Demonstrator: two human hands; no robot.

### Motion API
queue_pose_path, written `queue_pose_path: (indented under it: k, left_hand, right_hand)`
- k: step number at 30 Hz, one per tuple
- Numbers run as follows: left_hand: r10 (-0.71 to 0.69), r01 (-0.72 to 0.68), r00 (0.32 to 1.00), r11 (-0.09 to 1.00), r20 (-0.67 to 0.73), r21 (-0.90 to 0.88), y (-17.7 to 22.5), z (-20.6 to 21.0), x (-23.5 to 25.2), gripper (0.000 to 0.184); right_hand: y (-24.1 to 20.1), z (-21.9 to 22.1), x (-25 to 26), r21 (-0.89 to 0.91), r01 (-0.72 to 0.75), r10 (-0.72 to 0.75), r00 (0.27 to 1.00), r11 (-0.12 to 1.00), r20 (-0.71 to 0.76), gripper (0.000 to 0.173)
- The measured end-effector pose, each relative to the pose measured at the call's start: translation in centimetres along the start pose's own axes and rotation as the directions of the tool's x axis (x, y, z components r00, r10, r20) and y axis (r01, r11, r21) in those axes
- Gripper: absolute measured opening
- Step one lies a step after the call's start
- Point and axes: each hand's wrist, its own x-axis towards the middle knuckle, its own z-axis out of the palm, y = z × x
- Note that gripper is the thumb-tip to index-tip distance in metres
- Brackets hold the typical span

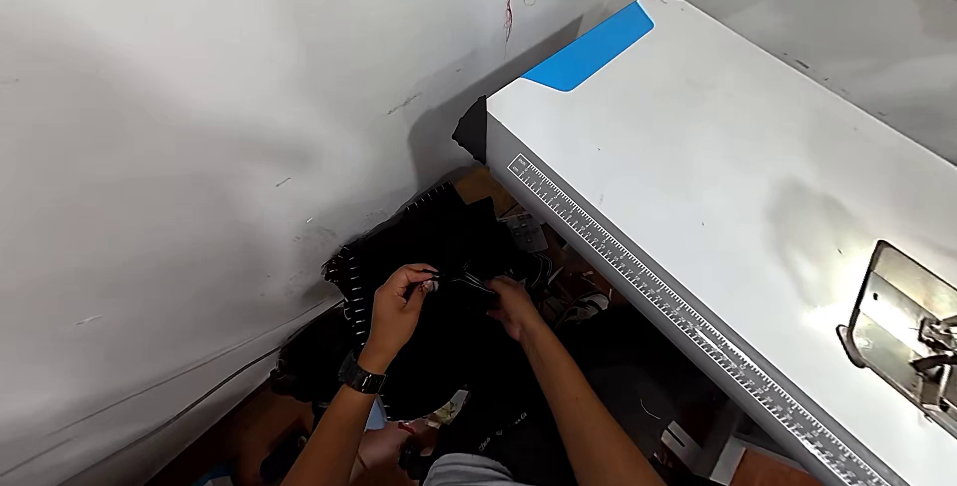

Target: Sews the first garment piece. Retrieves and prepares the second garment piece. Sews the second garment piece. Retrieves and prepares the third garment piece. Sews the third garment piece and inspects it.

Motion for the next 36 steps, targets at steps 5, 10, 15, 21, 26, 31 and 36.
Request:
queue_pose_path:
  k: [5,10,15,21,26,31,36]
  left_hand:
    - [0.065,-0.065,0.997,0.998,-0.03,0.006,1.9,-2.2,0.6,0.014]
    - [0.12,-0.119,0.993,0.991,0.008,-0.062,3.5,-2.8,0.6,0.011]
    - [0.06,-0.031,0.985,0.983,-0.16,0.182,3.1,-7.8,0.6,0.012]
    - [-0.232,0.316,0.923,0.912,-0.307,0.261,-4.4,-5.9,-0.6,0.018]
    - [0.055,0.233,0.758,0.908,-0.65,0.348,1.4,-2.4,6.8,0.03]
    - [0.595,-0.327,0.789,0.619,-0.154,0.713,21.0,1.5,18.4,0.033]
    - [0.615,-0.819,0.518,0.156,0.595,0.552,31.3,19.1,22.2,0.012]
  right_hand:
    - [-1.3,-1.7,-1.9,-0.216,0.362,-0.282,0.902,0.907,0.327,0.024]
    - [-1.0,-1.2,1.3,-0.379,0.239,0.061,0.773,0.894,0.631,0.051]
    - [-5.4,-1.2,-2.8,-0.859,0.507,0.038,0.862,-0.073,0.506,0.063]
    - [-6.2,-1.2,-5.9,-0.8,0.478,-0.228,0.786,-0.363,0.574,0.037]
    - [-6.9,2.8,-14.1,-0.864,0.481,-0.228,0.834,-0.149,0.503,0.043]
    - [-8.4,-0.1,-17.7,-0.456,0.79,-0.557,0.613,0.41,0.561,0.061]
    - [-9.3,-5.0,-20.5,0.367,0.666,-0.761,0.574,0.649,0.302,0.056]
